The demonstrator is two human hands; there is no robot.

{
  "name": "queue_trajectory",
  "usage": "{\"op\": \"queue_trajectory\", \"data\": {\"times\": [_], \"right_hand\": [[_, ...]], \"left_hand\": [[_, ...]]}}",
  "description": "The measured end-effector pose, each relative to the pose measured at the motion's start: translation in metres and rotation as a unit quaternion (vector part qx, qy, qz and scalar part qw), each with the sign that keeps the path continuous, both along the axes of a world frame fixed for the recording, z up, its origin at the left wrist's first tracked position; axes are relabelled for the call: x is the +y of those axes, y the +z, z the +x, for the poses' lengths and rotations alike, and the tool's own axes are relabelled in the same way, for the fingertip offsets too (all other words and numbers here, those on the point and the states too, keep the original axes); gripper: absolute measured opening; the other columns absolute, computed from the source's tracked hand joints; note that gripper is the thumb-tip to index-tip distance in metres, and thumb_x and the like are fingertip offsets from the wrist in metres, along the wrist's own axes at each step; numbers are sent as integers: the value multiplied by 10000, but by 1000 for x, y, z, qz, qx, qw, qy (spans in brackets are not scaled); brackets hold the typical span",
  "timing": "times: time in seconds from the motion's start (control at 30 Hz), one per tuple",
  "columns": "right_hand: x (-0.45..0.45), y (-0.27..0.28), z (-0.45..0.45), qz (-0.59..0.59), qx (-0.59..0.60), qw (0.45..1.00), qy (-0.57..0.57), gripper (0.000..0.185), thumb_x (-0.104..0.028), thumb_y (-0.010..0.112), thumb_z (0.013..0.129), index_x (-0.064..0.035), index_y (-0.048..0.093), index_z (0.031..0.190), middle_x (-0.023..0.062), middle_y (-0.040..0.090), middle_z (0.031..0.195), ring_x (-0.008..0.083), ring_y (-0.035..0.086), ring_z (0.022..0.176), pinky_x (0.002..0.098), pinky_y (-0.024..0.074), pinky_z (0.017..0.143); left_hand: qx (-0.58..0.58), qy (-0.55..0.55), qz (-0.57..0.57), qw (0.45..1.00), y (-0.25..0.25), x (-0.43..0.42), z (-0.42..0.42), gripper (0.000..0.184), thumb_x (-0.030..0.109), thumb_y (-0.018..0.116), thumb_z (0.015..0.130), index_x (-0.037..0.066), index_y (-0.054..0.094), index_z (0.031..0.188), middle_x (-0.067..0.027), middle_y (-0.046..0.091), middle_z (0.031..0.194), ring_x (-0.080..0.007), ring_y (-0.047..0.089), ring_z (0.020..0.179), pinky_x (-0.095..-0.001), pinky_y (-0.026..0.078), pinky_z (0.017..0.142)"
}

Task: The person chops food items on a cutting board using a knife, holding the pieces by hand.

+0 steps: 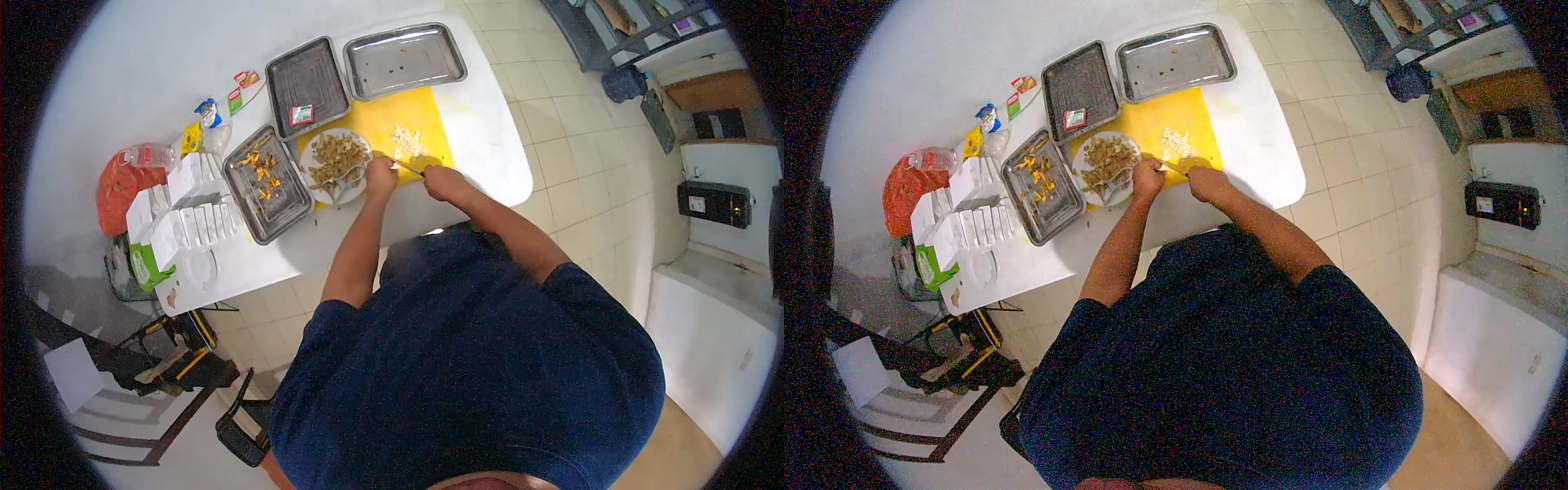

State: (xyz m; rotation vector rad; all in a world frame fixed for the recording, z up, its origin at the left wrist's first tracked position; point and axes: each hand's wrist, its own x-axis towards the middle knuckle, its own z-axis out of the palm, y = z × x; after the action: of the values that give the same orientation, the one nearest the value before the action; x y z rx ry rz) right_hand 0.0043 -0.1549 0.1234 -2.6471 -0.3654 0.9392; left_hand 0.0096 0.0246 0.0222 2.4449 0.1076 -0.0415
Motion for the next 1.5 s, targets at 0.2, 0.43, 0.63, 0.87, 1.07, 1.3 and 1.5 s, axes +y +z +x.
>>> {"op": "queue_trajectory", "data": {"times": [0.2,0.43,0.63,0.87,1.07,1.3,1.5], "right_hand": [[5,-10,-5,1,-26,1000,-8,219,-109,423,826,17,575,922,232,622,936,371,619,861,468,485,739],[13,-20,-7,10,-74,997,5,214,-116,426,823,23,556,922,238,631,855,365,635,809,482,500,684],[16,-38,-4,48,-95,994,-9,195,-118,437,822,17,553,898,222,636,826,360,641,755,482,505,648],[20,-40,4,40,-74,996,-3,207,-110,476,795,14,569,932,225,635,860,358,638,791,472,509,663],[8,8,16,-43,27,996,71,215,-78,521,750,-14,625,927,198,637,927,343,630,860,450,505,715],[2,29,21,-4,-8,1000,2,225,-115,513,763,-12,632,924,194,634,942,343,627,861,447,502,725],[-14,2,9,16,17,1000,-5,280,-182,468,811,37,587,940,250,611,915,380,601,859,454,472,765]], "left_hand": [[-8,14,8,1000,-11,-2,-1,104,63,641,635,37,625,734,-191,614,752,-356,602,742,-412,482,676],[-8,17,-15,1000,-9,-3,-4,98,79,646,603,36,586,668,-188,588,705,-369,579,701,-432,458,643],[-80,23,-35,996,15,-9,-6,82,83,626,609,27,567,622,-190,574,684,-375,568,675,-454,441,624],[-59,-31,14,998,-14,-1,-2,110,115,627,628,17,577,627,-197,565,676,-375,560,668,-446,436,597],[-78,-12,-2,997,8,-4,-8,84,110,615,636,30,601,658,-183,574,673,-374,560,658,-435,441,594],[-52,14,-43,998,13,1,-3,117,111,646,638,8,590,638,-189,572,659,-360,569,647,-419,453,599],[-30,64,10,997,3,-10,-5,163,133,681,623,6,581,639,-186,579,661,-358,573,649,-420,457,608]]}}
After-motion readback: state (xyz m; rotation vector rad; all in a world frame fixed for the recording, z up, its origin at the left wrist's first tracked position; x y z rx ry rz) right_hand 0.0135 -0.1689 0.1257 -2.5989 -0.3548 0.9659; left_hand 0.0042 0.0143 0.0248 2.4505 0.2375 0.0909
